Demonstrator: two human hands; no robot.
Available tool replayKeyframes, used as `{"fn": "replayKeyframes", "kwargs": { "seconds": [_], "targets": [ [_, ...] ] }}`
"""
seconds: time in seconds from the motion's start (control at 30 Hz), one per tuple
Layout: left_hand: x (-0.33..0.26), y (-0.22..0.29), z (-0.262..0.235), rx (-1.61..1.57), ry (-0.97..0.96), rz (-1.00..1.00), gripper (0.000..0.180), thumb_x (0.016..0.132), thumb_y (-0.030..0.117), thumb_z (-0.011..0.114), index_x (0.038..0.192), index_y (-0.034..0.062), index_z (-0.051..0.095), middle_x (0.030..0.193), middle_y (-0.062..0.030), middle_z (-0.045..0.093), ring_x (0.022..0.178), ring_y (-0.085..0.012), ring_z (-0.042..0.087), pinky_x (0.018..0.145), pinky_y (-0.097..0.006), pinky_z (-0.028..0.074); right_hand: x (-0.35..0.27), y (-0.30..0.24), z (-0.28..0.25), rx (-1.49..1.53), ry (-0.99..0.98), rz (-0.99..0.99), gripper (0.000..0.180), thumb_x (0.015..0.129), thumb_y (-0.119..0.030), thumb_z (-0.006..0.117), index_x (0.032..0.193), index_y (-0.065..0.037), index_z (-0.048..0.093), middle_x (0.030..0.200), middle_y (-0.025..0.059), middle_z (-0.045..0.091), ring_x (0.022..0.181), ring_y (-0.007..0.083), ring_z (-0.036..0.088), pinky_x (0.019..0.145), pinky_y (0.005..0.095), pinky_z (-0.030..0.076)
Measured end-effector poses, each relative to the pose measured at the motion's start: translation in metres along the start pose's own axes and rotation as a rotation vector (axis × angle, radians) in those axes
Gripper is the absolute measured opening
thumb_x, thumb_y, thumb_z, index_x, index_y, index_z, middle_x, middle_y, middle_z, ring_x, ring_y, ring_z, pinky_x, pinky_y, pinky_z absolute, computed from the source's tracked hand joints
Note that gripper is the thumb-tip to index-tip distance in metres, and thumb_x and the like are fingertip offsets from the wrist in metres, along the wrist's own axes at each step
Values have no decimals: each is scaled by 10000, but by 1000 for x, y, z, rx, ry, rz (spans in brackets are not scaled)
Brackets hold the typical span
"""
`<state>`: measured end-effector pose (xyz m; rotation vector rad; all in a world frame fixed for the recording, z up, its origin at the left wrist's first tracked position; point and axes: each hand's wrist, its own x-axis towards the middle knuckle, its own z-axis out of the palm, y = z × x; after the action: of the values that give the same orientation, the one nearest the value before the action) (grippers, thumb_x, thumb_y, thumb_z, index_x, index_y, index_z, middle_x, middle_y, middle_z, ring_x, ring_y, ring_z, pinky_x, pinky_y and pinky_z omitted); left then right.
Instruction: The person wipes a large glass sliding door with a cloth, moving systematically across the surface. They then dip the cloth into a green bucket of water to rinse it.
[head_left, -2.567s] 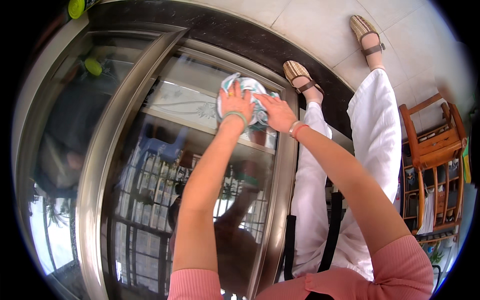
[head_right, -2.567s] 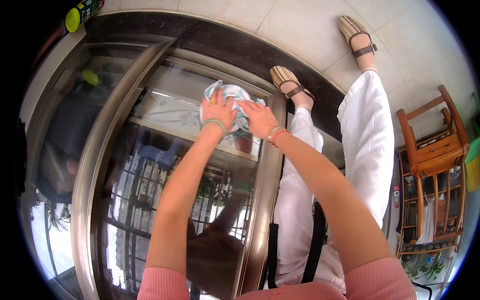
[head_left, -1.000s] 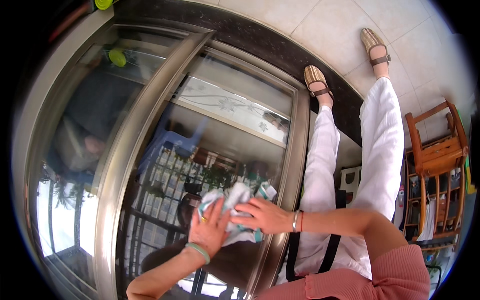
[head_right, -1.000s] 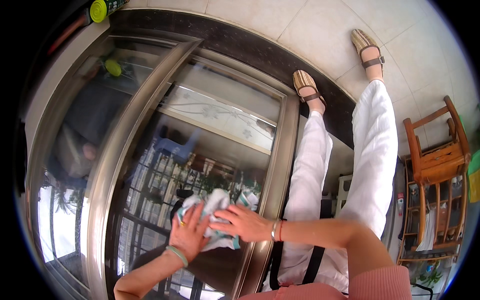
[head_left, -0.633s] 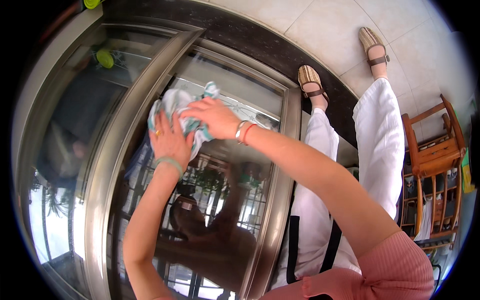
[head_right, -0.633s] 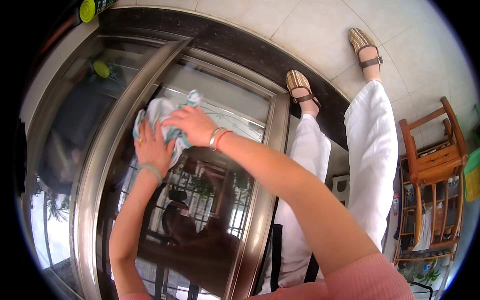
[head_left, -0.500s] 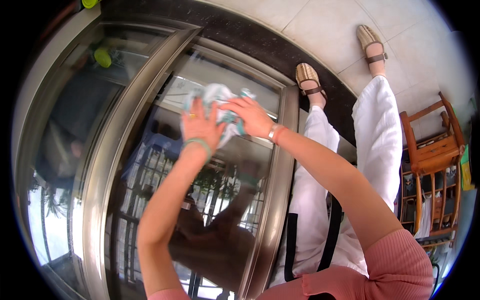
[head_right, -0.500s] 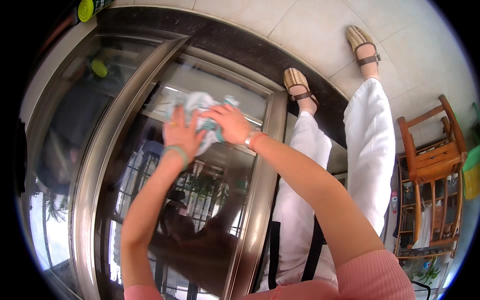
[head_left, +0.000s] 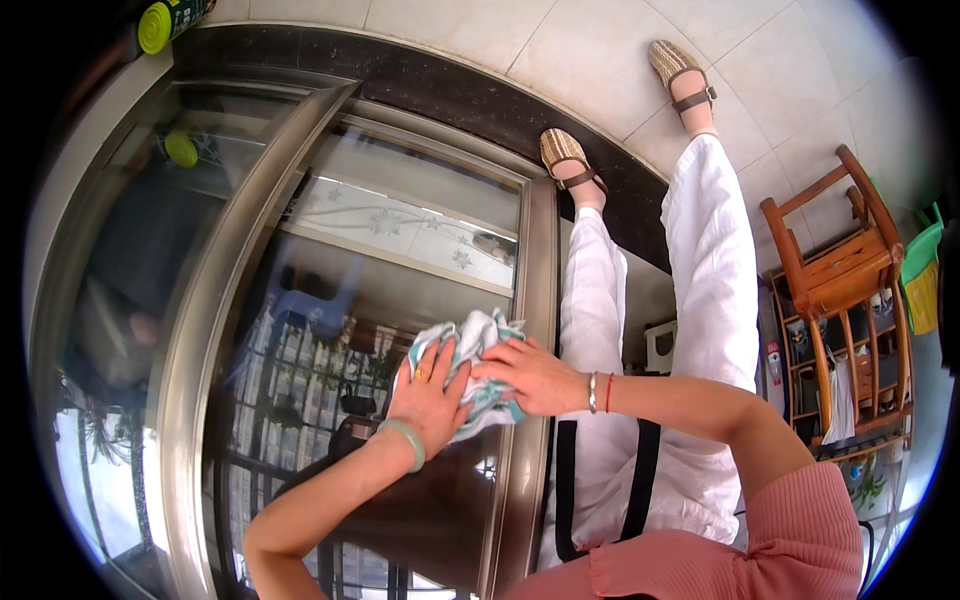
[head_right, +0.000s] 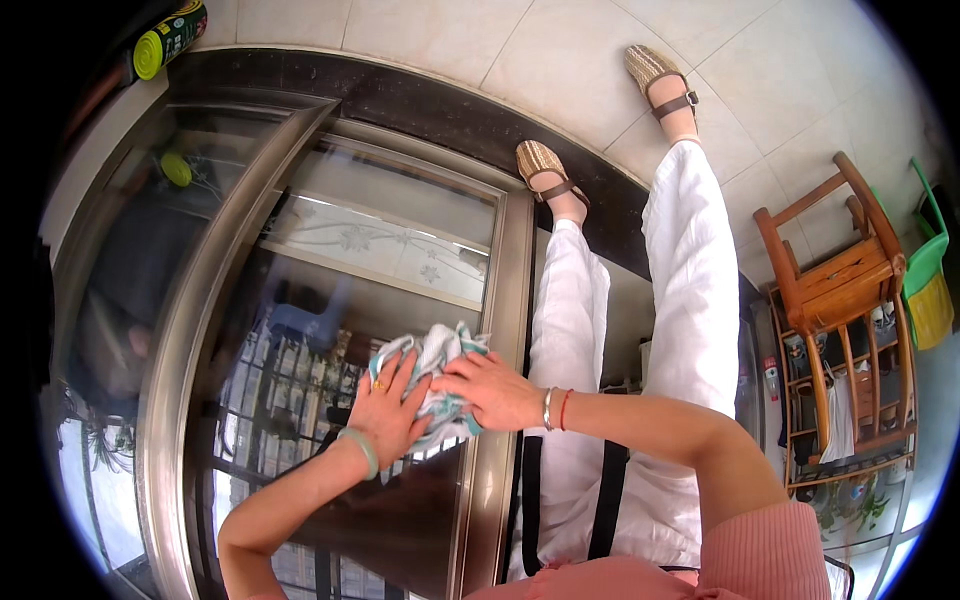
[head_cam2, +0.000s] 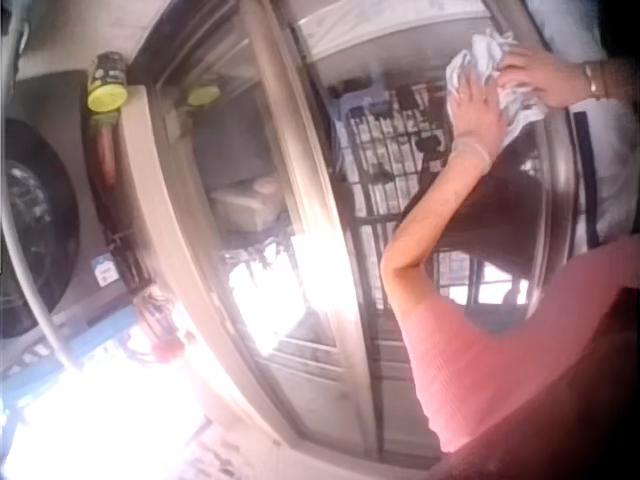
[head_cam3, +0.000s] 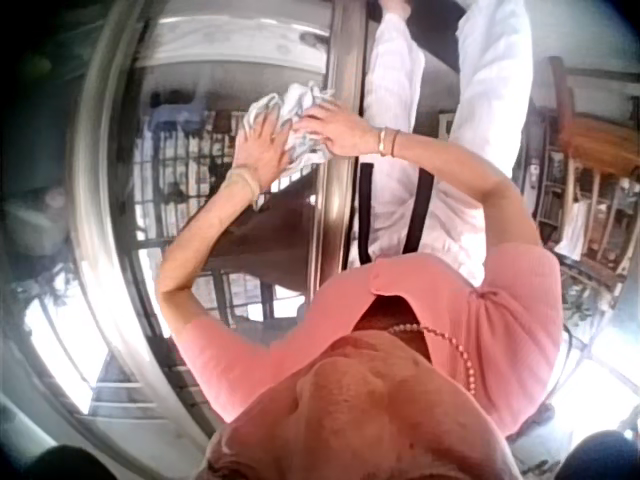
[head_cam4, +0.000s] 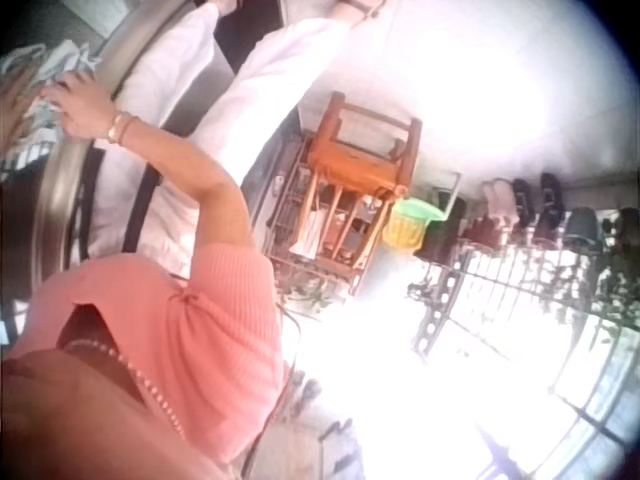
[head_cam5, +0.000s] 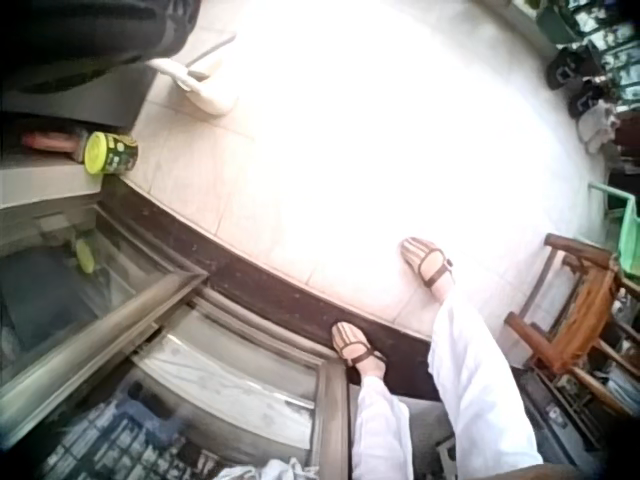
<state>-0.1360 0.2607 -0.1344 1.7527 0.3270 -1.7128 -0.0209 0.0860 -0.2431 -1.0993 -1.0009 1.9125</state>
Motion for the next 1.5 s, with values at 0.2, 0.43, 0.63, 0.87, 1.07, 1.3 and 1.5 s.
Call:
{"fn": "replayKeyframes", "kwargs": {
  "seconds": [0.2,0.43,0.63,0.87,1.07,1.3,1.5],
  "targets": [
    [71,24,26,-137,207,-18,618,917,457,554,1447,161,434,1563,-211,229,1446,-390,204,1104,-657,170,-33,31,-16,-129,94,203,579,777,-76,683,1324,-133,502,1330,156,476,1242,354,449,1017,470,379],
    [179,9,42,-20,219,38,595,901,387,580,1423,137,444,1533,-209,293,1446,-375,211,1145,-581,179,-9,108,5,-15,236,357,599,777,-12,590,1344,34,404,1330,277,445,1234,439,451,1028,472,396],
    [292,-28,37,1,245,-33,576,905,377,594,1401,126,443,1532,-172,309,1442,-356,229,1116,-579,230,49,219,-18,-6,284,445,551,812,-34,577,1339,5,422,1314,254,500,1205,416,505,1027,437,419],
    [362,-63,29,-9,313,-114,549,912,389,592,1385,140,463,1502,-161,344,1439,-352,236,1102,-569,242,100,289,-48,-25,247,481,581,834,-5,552,1393,-45,396,1253,246,552,1195,429,494,1013,457,408],
    [374,-71,31,-69,320,-155,534,890,367,615,1343,102,519,1464,-146,405,1437,-316,259,1103,-528,251,110,295,-51,-164,309,355,543,797,16,579,1327,-57,491,1259,202,554,1154,407,494,1010,452,372],
    [376,-70,17,-121,308,-177,495,863,333,635,1291,91,574,1429,-140,449,1431,-311,284,1095,-534,272,111,295,-56,-168,309,391,549,800,28,560,1339,-46,491,1268,221,537,1164,422,487,1027,468,382],
    [375,-63,23,-95,291,-188,508,862,334,635,1302,90,568,1455,-144,431,1434,-318,274,1102,-542,258,103,295,-47,-147,326,407,550,812,24,551,1353,-36,471,1311,228,521,1190,421,483,1045,467,384]
  ]
}}
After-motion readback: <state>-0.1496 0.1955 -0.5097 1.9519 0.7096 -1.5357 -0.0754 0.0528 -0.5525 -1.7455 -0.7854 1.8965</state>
